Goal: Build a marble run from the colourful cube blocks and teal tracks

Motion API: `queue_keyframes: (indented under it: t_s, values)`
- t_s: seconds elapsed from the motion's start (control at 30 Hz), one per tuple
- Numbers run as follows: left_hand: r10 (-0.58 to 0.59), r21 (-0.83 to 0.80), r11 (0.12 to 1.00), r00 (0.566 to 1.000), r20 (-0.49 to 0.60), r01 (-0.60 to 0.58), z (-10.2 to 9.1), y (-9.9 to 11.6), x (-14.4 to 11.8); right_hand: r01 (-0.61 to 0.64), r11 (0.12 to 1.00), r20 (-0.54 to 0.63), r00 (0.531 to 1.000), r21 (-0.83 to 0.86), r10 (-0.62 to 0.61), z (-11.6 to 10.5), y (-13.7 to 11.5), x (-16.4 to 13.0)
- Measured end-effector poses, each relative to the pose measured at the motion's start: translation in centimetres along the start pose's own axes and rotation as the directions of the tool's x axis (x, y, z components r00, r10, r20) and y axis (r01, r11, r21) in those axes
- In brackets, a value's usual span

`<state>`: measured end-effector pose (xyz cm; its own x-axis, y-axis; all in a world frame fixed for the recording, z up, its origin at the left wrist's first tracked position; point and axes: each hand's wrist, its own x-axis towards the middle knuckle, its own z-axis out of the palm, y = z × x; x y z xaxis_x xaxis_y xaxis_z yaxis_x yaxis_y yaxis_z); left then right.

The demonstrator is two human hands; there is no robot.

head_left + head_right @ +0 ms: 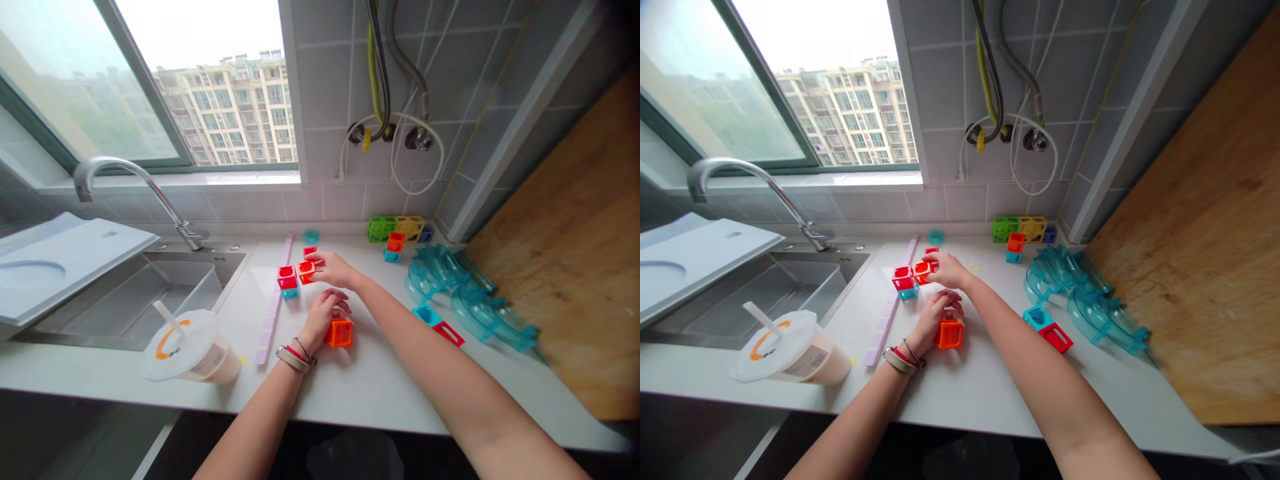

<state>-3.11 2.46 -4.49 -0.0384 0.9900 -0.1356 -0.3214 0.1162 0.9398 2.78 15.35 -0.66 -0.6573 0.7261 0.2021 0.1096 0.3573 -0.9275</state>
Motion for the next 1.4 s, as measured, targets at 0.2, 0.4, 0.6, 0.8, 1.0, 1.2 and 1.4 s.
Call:
queue_keyframes:
  t_s: [0.2,0.4,0.6,0.8,1.0,1.2,1.4]
  values:
    - [0.014,-0.011,1.0,1.0,-0.013,-0.014,0.1,-0.2,0.2,0.027,0.995,-0.002,1.0,-0.1,-0.027,0.9,0.7,-0.1]
    - [0.019,-0.011,1.0,1.0,-0.002,-0.019,0.2,0.2,0.0,0.016,0.985,-0.061,0.998,-0.174,-0.027,-0.3,-0.8,-0.8]
    - [0.022,0.041,0.999,0.999,0.028,-0.023,0.0,0.4,0.2,-0.023,0.906,-0.172,0.984,-0.423,-0.055,-8.5,-6.3,-7.2]
    - [0.044,0.15,0.987,0.994,0.096,-0.058,0.2,0.1,0.3,-0.288,0.772,-0.29,0.947,-0.567,0.141,-14.2,-7.1,-18.8]
    - [0.14,0.299,0.937,0.978,0.154,-0.181,0.6,0.2,-0.5,-0.45,0.638,-0.357,0.891,-0.625,0.279,-13.2,-3.1,-26.0]
    - [0.262,0.396,0.851,0.933,0.248,-0.345,0.7,0.3,-1.3,-0.513,0.554,-0.436,0.856,-0.656,0.277,-10.7,-1.1,-26.9]
    - [0.341,0.485,0.768,0.908,0.242,-0.418,0.5,-0.2,-1.2,-0.499,0.568,-0.423,0.864,-0.654,0.272,-10.4,-0.4,-25.9]
